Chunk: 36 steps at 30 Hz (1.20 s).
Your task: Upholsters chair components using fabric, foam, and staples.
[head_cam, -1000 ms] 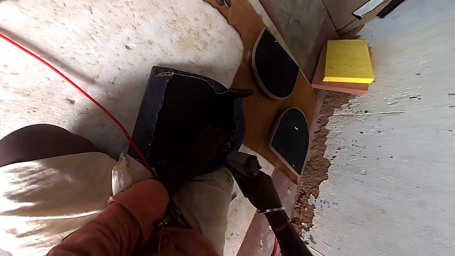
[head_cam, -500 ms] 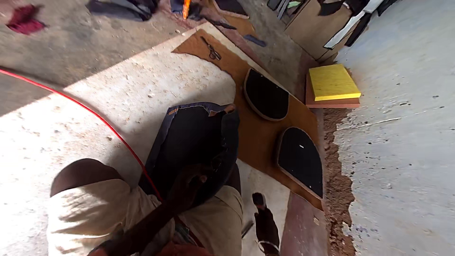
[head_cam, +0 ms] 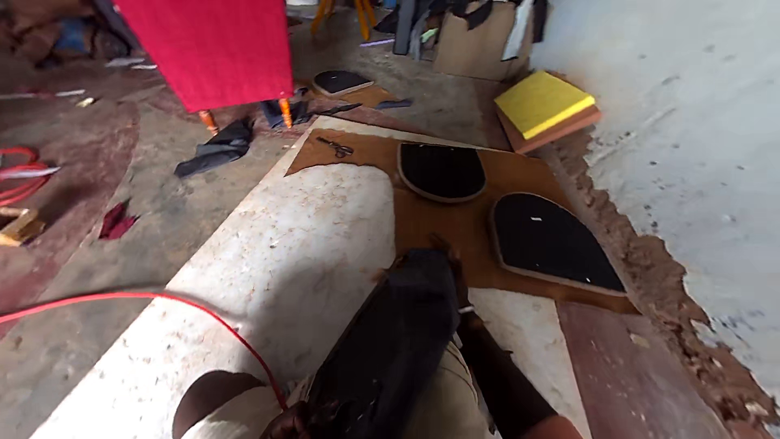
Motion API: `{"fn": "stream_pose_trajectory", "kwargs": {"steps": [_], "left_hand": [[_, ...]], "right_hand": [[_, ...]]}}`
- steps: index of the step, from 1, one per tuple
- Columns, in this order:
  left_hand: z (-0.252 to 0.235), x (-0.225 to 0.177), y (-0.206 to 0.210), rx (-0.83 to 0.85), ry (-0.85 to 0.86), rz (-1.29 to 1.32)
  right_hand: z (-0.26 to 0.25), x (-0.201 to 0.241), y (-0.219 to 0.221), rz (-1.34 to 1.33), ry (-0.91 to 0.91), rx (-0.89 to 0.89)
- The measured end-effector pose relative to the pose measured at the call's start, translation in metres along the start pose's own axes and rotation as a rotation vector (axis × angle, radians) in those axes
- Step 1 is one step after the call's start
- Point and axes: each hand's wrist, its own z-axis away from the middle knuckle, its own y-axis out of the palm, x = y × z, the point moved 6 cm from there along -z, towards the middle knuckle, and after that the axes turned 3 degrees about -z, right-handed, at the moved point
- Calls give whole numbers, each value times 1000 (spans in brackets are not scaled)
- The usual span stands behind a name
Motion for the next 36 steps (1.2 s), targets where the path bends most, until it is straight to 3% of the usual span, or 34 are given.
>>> {"fn": "stream_pose_trajectory", "kwargs": {"steps": [2,5,10,14,18,24,30,36], "left_hand": [[-7,-9,-5,15,-49,24],[-50,-41,8,51,-86,-179],[-153,-104,109,130,-19,-884],[-222,-99,156,85,-254,-1095],[-253,-74,180,59,-467,-816],[-264,-50,181,-363,-196,-293],[-255,-13,192,-480,-155,194],[-240,-9,181,-550,-181,286]], "right_hand": [[-7,8,0,-127,-26,-74],[-3,-2,-8,-333,-88,-51],[10,-1,-23,-512,-228,-267],[4,-19,-39,-575,-271,-380],[5,-33,-35,-527,-276,-271],[-16,-62,-48,-546,-220,-236],[-11,-81,-72,-526,-189,-81],[-4,-73,-77,-454,-192,-51]]}}
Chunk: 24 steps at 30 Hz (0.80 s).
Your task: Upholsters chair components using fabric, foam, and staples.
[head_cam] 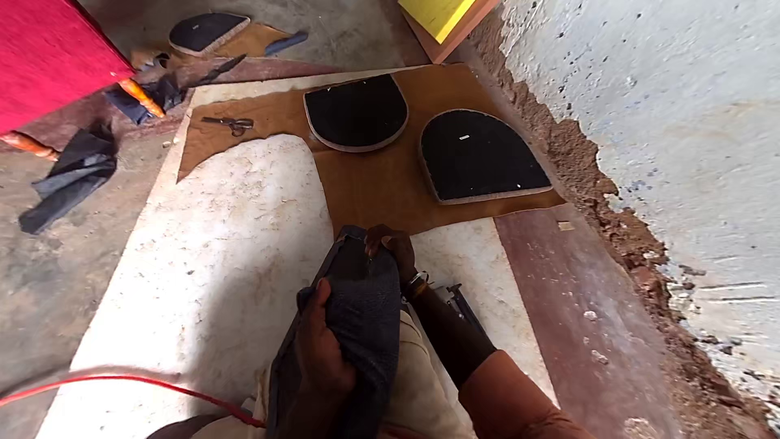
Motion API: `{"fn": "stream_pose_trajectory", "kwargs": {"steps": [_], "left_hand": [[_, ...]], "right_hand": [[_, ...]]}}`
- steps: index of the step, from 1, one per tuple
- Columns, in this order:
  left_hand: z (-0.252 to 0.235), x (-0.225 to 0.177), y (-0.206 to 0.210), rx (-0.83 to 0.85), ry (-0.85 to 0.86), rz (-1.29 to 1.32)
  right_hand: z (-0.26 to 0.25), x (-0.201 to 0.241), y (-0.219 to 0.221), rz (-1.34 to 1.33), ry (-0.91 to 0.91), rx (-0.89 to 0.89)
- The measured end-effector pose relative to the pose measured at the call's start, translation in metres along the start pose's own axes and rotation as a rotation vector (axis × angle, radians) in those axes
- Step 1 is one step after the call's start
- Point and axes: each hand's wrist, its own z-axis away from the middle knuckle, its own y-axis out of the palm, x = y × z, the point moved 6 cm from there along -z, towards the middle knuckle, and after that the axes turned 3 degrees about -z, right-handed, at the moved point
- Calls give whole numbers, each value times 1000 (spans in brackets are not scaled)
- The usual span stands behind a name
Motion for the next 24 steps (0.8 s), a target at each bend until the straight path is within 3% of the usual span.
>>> {"fn": "stream_pose_trajectory", "kwargs": {"steps": [5,9,13,15,17,19,21,24], "left_hand": [[-14,-14,-36,-209,65,-538],[-12,3,-60,11,-1,-1143],[-4,39,-66,108,29,-1172],[-9,53,-73,139,24,-1171],[-17,60,-79,149,-24,-1210],[-25,67,-81,158,-47,-1199],[-31,73,-85,161,-73,-1139],[-34,74,-89,182,-91,-1138]], "right_hand": [[-10,-7,11,-97,-23,-17],[-5,-4,7,-55,-27,52],[13,10,-7,54,83,65],[32,16,-26,246,185,-17],[71,11,-65,606,402,-100],[125,5,-108,1073,715,-32],[182,-1,-141,1334,955,32],[240,-5,-153,1485,950,-70]]}}
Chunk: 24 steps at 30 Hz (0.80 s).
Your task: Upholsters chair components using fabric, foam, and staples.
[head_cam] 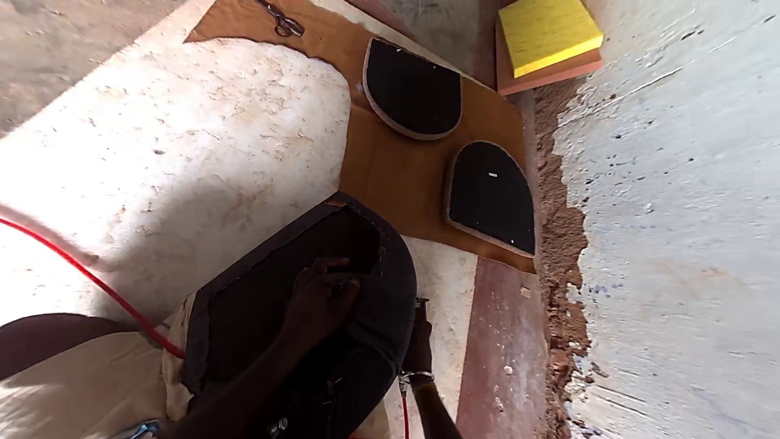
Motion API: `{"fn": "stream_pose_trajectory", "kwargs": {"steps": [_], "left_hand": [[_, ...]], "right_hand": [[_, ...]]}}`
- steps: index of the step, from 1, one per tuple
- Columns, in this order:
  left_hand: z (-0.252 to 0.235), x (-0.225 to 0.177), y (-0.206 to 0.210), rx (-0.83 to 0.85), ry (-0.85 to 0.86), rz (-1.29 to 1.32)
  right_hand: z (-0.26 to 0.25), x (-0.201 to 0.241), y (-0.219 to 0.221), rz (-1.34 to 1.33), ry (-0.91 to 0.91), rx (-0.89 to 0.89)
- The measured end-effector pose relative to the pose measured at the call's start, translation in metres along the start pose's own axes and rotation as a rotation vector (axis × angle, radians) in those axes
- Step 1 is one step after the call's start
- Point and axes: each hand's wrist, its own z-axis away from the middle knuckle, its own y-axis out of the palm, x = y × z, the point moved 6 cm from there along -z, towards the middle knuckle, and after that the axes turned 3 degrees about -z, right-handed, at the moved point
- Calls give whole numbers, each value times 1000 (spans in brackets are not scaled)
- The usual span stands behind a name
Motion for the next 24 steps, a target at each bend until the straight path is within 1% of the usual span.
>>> {"fn": "stream_pose_trajectory", "kwargs": {"steps": [1,2,4,6,7,9,10,11,12,13,16,18,19,21,24], "left_hand": [[-1,1,-2,8,4,-16],[-1,1,-4,18,13,-38],[-3,1,-9,44,30,-86],[-4,3,-13,54,63,-112],[-5,6,-14,46,79,-114],[-8,9,-15,48,91,-113],[-8,10,-14,60,93,-110],[-7,10,-13,77,96,-104],[-7,10,-13,88,108,-98],[-5,10,-13,85,122,-92],[-2,11,-12,22,176,-105],[-3,13,-11,-7,200,-125],[-3,13,-11,-16,203,-139],[-3,11,-12,-35,206,-156],[-2,12,-10,17,194,-177]], "right_hand": [[5,-5,6,38,-15,-45],[7,-4,7,57,-9,-53],[6,6,0,58,75,17],[-1,10,-18,40,153,91],[-6,9,-30,-23,176,123],[-16,4,-61,-345,291,238],[-17,8,-82,-520,359,292],[-16,22,-108,-646,409,323],[-16,40,-134,-717,394,357],[-16,63,-160,-718,312,382],[-11,145,-237,-523,-32,362],[-2,204,-267,-314,-176,389],[6,230,-272,-182,-212,405],[21,272,-269,81,-234,429],[28,308,-246,453,-277,456]]}}
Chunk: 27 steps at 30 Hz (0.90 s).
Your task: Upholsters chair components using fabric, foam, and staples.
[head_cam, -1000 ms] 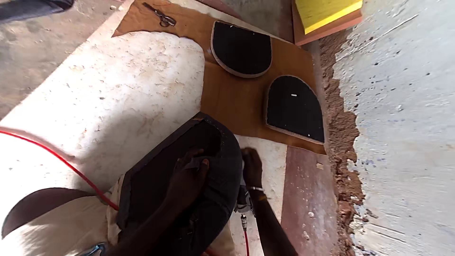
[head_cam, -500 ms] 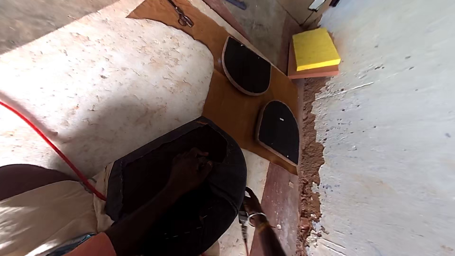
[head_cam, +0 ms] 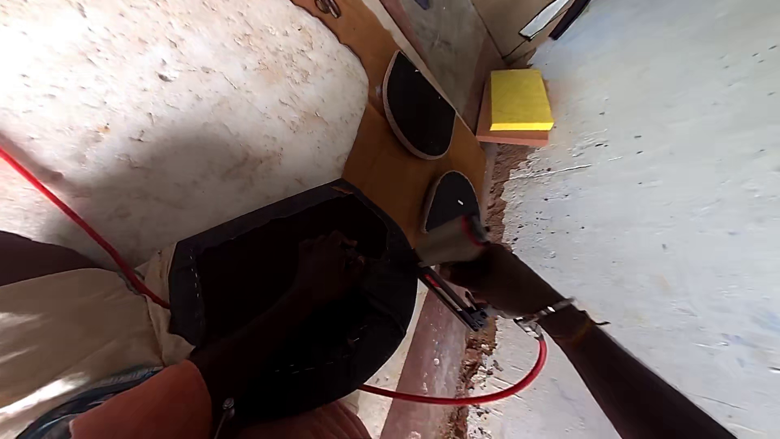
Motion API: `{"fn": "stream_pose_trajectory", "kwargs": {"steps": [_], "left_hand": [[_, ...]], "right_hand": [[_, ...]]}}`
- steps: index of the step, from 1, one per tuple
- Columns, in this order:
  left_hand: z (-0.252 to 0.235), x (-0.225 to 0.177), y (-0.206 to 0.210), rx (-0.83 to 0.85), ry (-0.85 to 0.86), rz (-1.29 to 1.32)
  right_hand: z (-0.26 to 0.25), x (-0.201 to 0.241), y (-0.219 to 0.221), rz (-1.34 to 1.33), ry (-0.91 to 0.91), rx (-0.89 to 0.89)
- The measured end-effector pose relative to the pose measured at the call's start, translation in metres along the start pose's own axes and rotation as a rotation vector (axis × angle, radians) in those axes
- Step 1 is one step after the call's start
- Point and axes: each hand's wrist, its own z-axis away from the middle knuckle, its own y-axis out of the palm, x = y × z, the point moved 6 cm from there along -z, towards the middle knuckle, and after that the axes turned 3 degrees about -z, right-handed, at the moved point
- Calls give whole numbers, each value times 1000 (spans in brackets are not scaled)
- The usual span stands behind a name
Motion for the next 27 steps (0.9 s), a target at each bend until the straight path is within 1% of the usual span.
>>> {"fn": "stream_pose_trajectory", "kwargs": {"steps": [2,4,6,9,12,15,19,21,23,25,27], "left_hand": [[0,1,0,13,4,11],[1,4,2,19,-10,28],[4,6,2,17,-8,31],[5,5,0,-3,15,37],[6,4,4,7,12,11],[5,2,3,24,6,-17],[7,0,6,18,20,-56],[7,-3,1,23,26,-4],[9,-4,-11,26,18,162],[20,-11,-17,107,27,277],[37,-27,-18,206,40,302]], "right_hand": [[-6,16,5,209,-10,39],[-9,24,12,306,-12,76],[-9,27,15,302,21,118],[-2,23,18,210,77,148],[6,25,26,288,64,172],[13,24,29,276,48,187],[21,26,35,376,35,222],[23,21,26,285,15,175],[25,11,13,130,2,50],[27,0,4,91,-1,-40],[27,-11,5,114,20,-57]]}}
